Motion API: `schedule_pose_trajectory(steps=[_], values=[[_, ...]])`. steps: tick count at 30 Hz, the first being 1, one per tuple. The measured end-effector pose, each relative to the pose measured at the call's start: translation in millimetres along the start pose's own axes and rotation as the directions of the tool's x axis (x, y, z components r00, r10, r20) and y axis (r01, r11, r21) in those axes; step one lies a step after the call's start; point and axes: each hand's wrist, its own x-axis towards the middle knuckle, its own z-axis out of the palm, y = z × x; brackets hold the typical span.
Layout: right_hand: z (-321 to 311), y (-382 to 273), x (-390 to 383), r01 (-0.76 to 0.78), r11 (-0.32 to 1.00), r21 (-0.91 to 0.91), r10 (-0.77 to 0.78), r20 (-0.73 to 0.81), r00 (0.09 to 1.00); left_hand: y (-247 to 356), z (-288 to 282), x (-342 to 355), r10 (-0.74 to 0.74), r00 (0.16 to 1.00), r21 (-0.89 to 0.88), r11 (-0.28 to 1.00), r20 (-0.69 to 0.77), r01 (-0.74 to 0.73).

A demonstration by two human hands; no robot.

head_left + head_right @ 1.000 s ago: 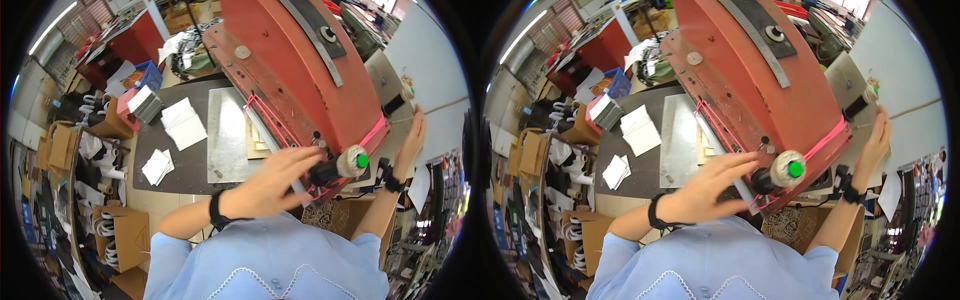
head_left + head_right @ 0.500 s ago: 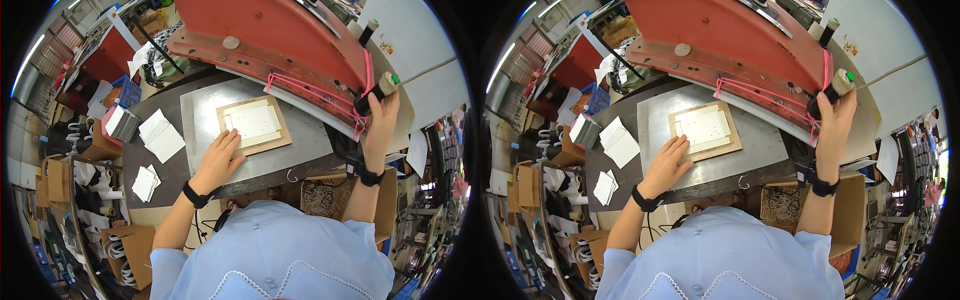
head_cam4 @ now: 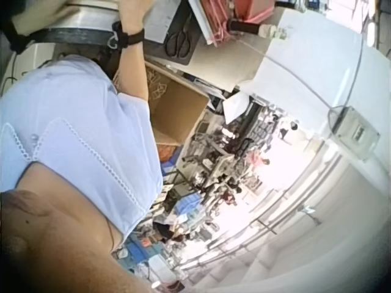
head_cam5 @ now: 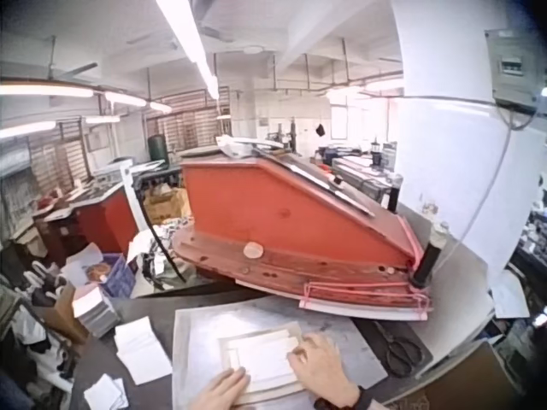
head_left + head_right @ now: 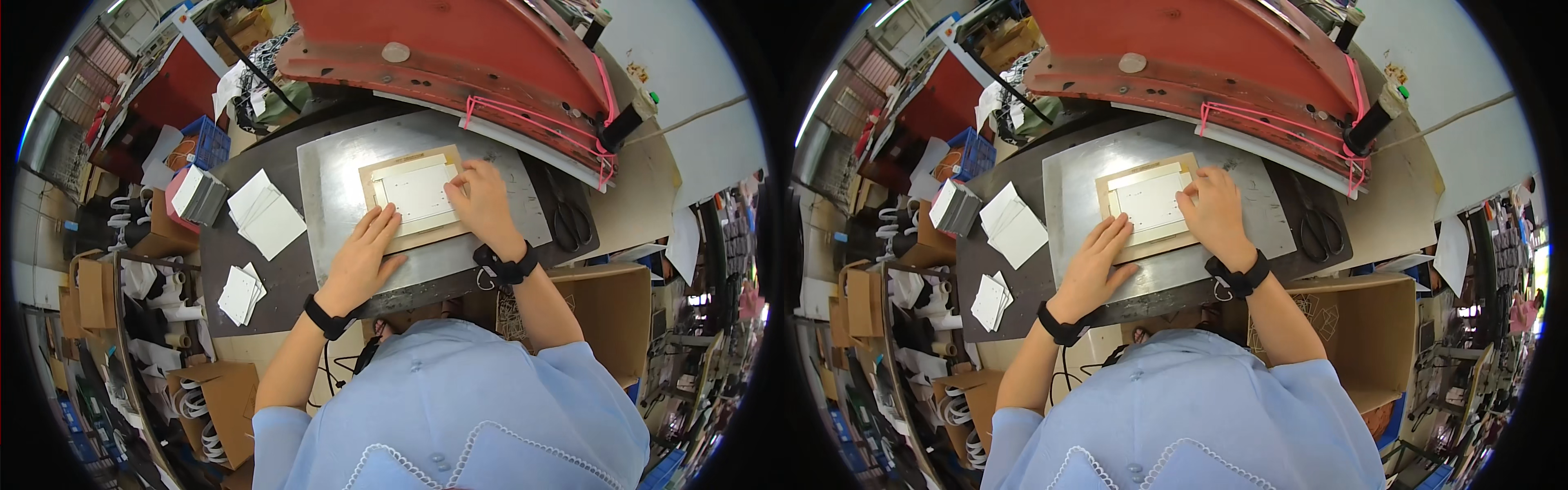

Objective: Operating a manual red die-cutting press to cut out paper or plastic shapes from white sheets.

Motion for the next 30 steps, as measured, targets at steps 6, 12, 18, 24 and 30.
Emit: schedule_pose_trajectory(steps=[6, 12, 18, 24, 30], values=[[12, -3, -3, -0.028, 0.991, 0.133, 0.030, -0.013, 0.999, 1, 2, -1, 0.025, 1.000, 0.049, 0.998, -0.004, -0.025], [3, -5, -21, 0.067, 0.998, -0.008, -0.066, 0.030, 0.997, -10, 17, -2, -0.198, 0.956, -0.168, 0.972, -0.216, 0.163], [9, -13, -27, 0.004, 0.998, 0.064, -0.005, 0.024, 1.000, -4, 16, 14, -0.247, 0.942, -0.099, 0.968, -0.227, 0.229], [16, -23, -26, 0.092, 0.994, 0.055, -0.092, 0.006, 0.996, -1, 15, 20, -0.347, 0.857, -0.320, 0.919, -0.382, 0.229], [-5, -56, -19, -0.016, 0.875, 0.484, 0.106, -0.159, 0.982, 0, 0, 16, -0.599, 0.800, -0.954, 0.247, -0.010, 0.173]])
